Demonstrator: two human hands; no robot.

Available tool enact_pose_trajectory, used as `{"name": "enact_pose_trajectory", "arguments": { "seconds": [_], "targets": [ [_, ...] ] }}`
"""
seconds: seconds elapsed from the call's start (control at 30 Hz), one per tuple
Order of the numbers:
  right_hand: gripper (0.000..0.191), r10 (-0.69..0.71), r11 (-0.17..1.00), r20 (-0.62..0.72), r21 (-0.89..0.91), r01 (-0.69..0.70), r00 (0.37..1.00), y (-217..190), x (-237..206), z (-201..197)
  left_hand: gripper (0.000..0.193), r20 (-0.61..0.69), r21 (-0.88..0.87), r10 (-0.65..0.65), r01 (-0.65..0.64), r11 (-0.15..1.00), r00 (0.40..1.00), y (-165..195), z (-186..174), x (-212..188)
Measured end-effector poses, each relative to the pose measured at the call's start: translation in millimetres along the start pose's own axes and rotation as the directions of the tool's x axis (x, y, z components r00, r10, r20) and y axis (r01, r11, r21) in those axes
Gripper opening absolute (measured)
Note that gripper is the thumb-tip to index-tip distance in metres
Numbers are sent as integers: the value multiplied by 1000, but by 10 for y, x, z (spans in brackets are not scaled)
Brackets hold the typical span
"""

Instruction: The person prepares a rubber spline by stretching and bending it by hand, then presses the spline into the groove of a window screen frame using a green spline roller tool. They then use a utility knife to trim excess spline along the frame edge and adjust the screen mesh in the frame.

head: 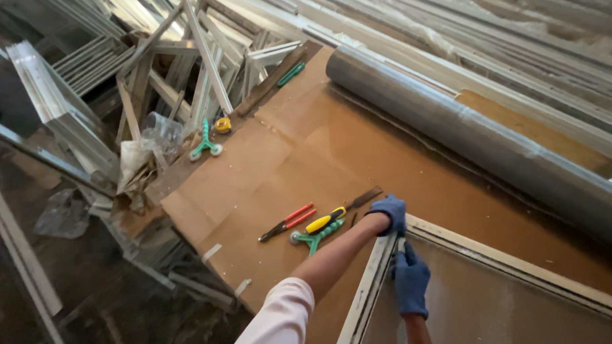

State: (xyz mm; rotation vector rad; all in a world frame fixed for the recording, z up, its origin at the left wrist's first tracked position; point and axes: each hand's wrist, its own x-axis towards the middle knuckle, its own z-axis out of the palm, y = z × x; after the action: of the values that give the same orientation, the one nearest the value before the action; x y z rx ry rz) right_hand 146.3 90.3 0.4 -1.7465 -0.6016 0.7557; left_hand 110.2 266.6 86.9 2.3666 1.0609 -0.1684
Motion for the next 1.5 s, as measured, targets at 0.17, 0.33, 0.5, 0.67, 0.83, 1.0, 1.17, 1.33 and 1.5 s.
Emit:
{"name": "enact_pose_trajectory", "arguments": {
  "seconds": [0.17, 0.33, 0.5, 0.67, 0.83, 1.0, 1.17, 1.33, 1.5],
  "targets": [
    [40, 6, 999, 14, -36, -6, 1000, 21, 44, -29, 63, 14, 22, -6, 6, 1000, 1000, 71, -99, -58],
    [36, -20, 999, -9, -25, 20, 1000, 11, 34, -43, 62, 35, 64, -48, 45, 997, 998, 212, -172, -104],
    [40, 10, 998, 3, 68, -10, 1000, -28, 9, -45, 60, -6, 88, -98, 98, 991, 995, 286, -184, -162],
    [40, 91, 996, -29, 5, -91, 995, -38, 30, -53, 63, -436, -22, -79, 77, 997, 896, 263, 86, -328],
    [38, -268, 934, -28, -253, 253, 963, 22, 79, -57, 51, -706, -383, -292, -1, 924, 645, 196, 581, -708],
    [37, -278, 947, 9, -165, 276, 961, 81, 125, -59, 43, -745, -304, -265, 41, 952, 612, 137, 638, -736],
    [43, 14, 994, 50, 112, -20, 999, 123, 154, -46, 43, -726, -239, -179, 0, 971, 664, 46, 543, -643],
    [40, -48, 998, 13, -45, 48, 999, 160, 130, -9, 43, -730, -194, -148, 4, 981, 667, 0, 575, -618],
    [41, 1, 999, 7, -34, -1, 1000, 173, 108, 11, 40, -770, -209, -135, -46, 977, 623, -26, 613, -624]
  ]
}}
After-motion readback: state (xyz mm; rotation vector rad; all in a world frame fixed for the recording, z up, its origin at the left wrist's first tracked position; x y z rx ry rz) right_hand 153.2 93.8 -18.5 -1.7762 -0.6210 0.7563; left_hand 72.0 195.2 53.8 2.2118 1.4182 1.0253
